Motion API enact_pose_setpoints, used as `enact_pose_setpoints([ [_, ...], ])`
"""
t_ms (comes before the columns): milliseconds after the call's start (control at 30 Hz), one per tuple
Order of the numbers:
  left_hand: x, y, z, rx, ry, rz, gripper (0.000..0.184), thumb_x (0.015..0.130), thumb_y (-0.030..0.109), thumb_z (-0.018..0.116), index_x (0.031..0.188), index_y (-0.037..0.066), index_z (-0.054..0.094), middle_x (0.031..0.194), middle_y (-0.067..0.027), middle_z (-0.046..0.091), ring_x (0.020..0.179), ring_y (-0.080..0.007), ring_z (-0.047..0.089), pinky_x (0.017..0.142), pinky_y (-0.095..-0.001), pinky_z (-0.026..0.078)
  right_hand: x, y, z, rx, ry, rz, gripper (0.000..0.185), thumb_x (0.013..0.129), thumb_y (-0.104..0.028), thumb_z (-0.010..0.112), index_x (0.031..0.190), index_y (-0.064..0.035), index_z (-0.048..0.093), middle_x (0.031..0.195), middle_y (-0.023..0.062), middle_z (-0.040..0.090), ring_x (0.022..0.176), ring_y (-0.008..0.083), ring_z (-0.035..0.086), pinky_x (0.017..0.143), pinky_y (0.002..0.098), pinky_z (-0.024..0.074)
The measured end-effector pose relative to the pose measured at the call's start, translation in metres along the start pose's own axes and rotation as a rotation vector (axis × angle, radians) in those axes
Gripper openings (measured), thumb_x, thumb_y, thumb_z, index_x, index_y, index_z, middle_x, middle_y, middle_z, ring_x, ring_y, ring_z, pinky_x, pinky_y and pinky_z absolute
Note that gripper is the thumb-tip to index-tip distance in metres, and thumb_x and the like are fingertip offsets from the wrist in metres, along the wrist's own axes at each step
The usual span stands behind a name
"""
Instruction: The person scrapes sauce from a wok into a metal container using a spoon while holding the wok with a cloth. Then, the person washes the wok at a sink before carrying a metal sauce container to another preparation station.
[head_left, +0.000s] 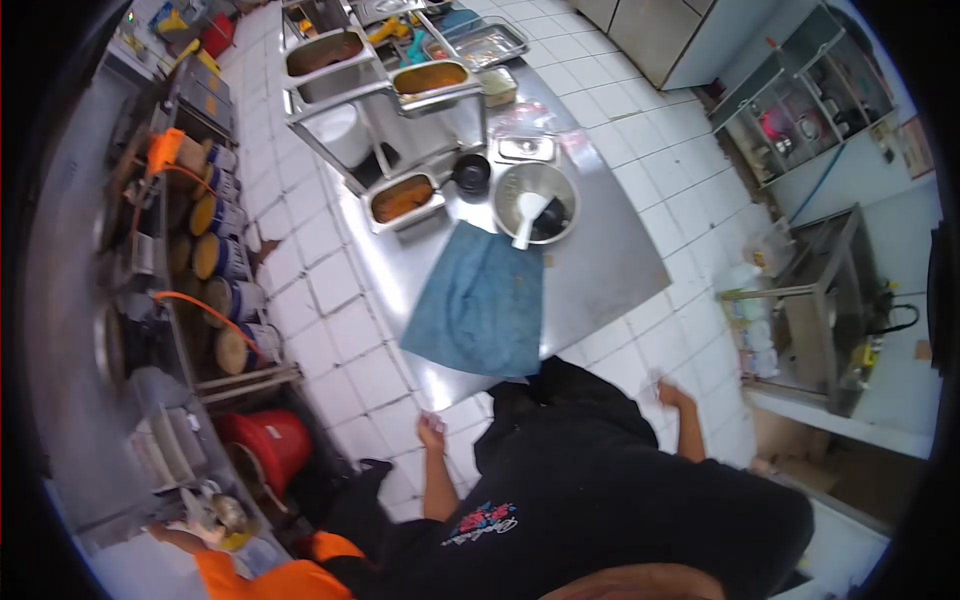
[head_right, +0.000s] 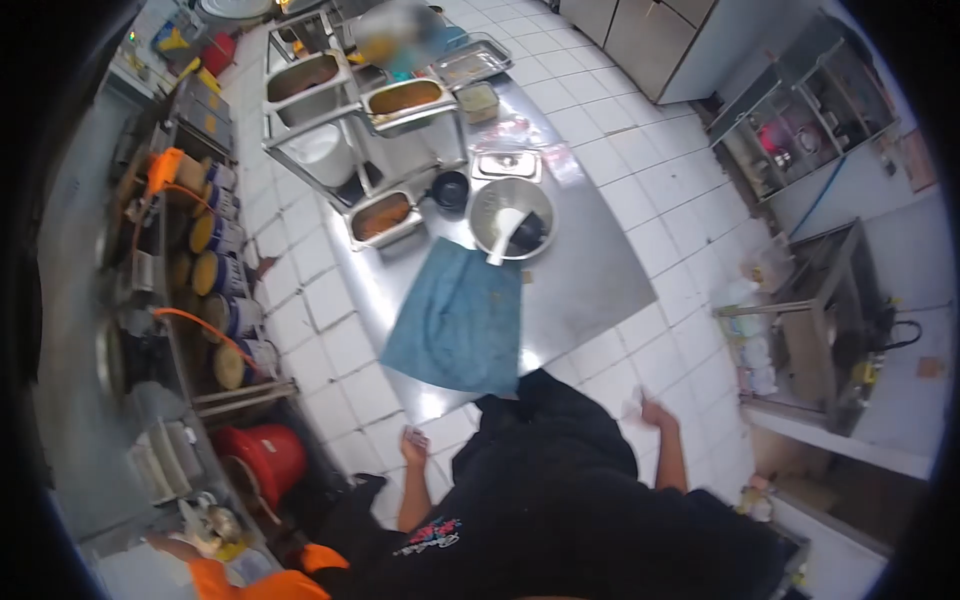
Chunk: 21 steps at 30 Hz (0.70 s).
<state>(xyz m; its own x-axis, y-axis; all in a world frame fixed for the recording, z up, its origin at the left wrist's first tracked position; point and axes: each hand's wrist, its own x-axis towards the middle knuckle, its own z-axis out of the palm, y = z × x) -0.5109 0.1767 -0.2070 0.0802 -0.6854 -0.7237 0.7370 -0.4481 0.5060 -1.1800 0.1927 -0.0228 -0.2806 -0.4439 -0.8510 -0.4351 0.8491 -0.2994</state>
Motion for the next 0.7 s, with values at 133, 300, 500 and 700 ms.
enact_pose_setpoints([
  [133, 0.008, -0.038, 0.039, -0.004, 0.432, -0.016, 0.031, 0.094, 0.040, 0.047, 0.115, 0.017, 0.052, 0.113, -0.0035, 0.060, 0.102, -0.0216, 0.056, 0.084, -0.0383, 0.046, -0.068, 0.115, -0.028, 0.163, 0.000, 0.196, 0.052, 0.090, -0.028, 0.064, 0.139, -0.0171, 0.049, 0.122, 0.0080, 0.064, 0.102, 0.0314, 0.066, 0.080, 0.0455, 0.0521],
  [300, -0.008, -0.098, 0.116, 0.609, 0.328, -0.334, 0.033, 0.090, 0.031, 0.053, 0.121, 0.020, 0.058, 0.106, -0.0031, 0.064, 0.086, -0.0184, 0.059, 0.070, -0.0368, 0.047, -0.067, 0.171, -0.079, 0.549, 0.229, 0.017, 0.039, 0.094, -0.029, 0.060, 0.129, -0.0126, 0.057, 0.100, 0.0102, 0.067, 0.084, 0.0229, 0.066, 0.072, 0.0369, 0.0503],
  [500, -0.059, -0.182, 0.333, 1.085, -0.350, -0.466, 0.042, 0.093, 0.053, 0.050, 0.111, 0.019, 0.067, 0.090, 0.0015, 0.064, 0.079, -0.0108, 0.058, 0.071, -0.0296, 0.046, 0.044, 0.207, -0.205, 0.243, 0.440, -0.417, 0.042, 0.093, -0.015, 0.059, 0.134, -0.0076, 0.052, 0.096, 0.0087, 0.066, 0.087, 0.0197, 0.063, 0.081, 0.0334, 0.0502],
  [700, -0.083, -0.269, 0.485, 1.347, -0.453, -0.059, 0.045, 0.101, 0.048, 0.040, 0.114, 0.009, 0.059, 0.100, -0.0017, 0.057, 0.092, -0.0124, 0.053, 0.084, -0.0302, 0.045, 0.088, -0.021, -0.268, 0.168, -0.251, -1.012, 0.040, 0.097, -0.023, 0.058, 0.135, -0.0095, 0.052, 0.122, 0.0097, 0.060, 0.108, 0.0191, 0.059, 0.095, 0.0328, 0.0476],
])
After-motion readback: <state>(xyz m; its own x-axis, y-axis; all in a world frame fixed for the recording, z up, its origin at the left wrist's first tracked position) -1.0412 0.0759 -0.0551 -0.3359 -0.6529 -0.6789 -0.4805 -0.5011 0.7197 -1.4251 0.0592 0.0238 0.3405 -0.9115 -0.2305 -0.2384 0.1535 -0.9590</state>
